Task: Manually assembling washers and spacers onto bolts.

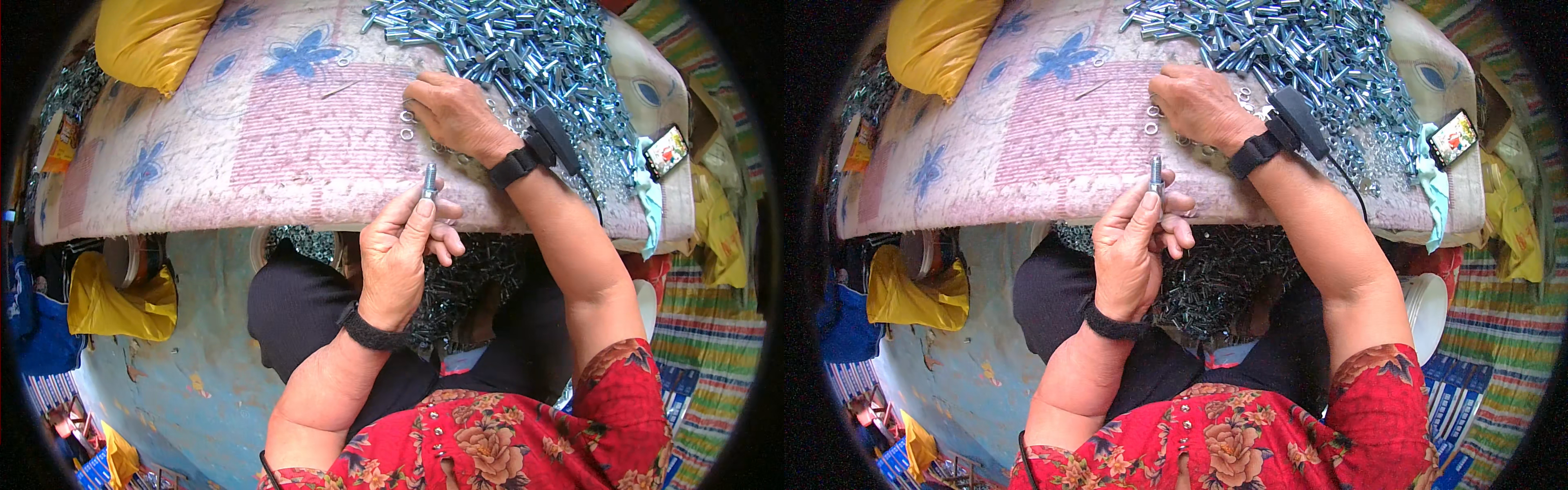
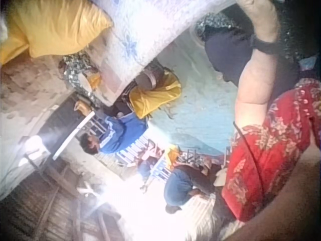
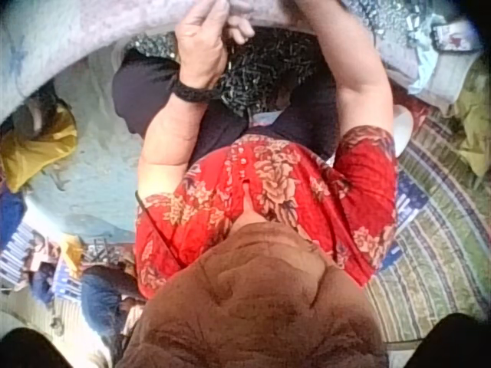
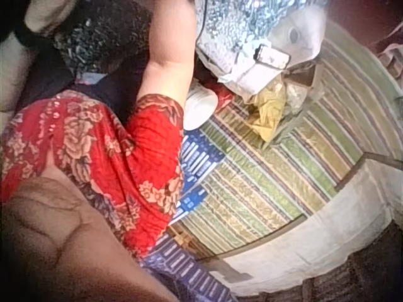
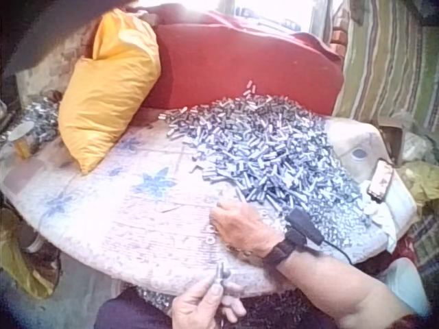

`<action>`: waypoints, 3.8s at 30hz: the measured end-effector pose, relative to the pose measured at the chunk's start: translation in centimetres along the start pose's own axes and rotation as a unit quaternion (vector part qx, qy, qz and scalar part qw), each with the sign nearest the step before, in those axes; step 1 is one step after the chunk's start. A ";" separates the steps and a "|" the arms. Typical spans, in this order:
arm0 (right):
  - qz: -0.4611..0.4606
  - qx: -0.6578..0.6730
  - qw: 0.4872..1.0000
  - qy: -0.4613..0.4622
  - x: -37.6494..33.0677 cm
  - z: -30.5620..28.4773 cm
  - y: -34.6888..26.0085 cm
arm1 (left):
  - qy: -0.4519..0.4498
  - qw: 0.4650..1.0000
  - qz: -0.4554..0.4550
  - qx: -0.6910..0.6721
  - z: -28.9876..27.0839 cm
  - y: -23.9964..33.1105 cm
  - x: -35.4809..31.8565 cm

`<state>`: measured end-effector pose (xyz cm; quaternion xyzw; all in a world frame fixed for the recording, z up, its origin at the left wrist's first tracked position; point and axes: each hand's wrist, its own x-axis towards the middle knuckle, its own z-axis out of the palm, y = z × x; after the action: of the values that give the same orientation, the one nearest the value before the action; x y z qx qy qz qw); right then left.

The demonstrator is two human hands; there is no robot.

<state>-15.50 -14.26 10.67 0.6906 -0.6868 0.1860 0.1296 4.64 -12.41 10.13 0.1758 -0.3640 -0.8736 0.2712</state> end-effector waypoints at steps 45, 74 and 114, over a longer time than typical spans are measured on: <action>0.220 -0.005 0.971 0.093 -14.0 -10.7 4.9 | -0.180 0.977 -0.082 0.075 5.2 -5.5 0.5; 0.141 0.140 0.955 0.221 -14.7 -11.1 -6.8 | -0.204 0.976 -0.057 0.053 4.3 -4.7 0.2; -0.123 0.543 0.824 0.102 -15.0 -10.3 -16.9 | -0.213 0.973 -0.079 0.038 3.4 -3.2 0.6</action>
<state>0.69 4.11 14.67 0.7049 -0.3671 0.5809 -0.1757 1.37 -9.08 10.05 0.0243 -0.4308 -0.8953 0.1110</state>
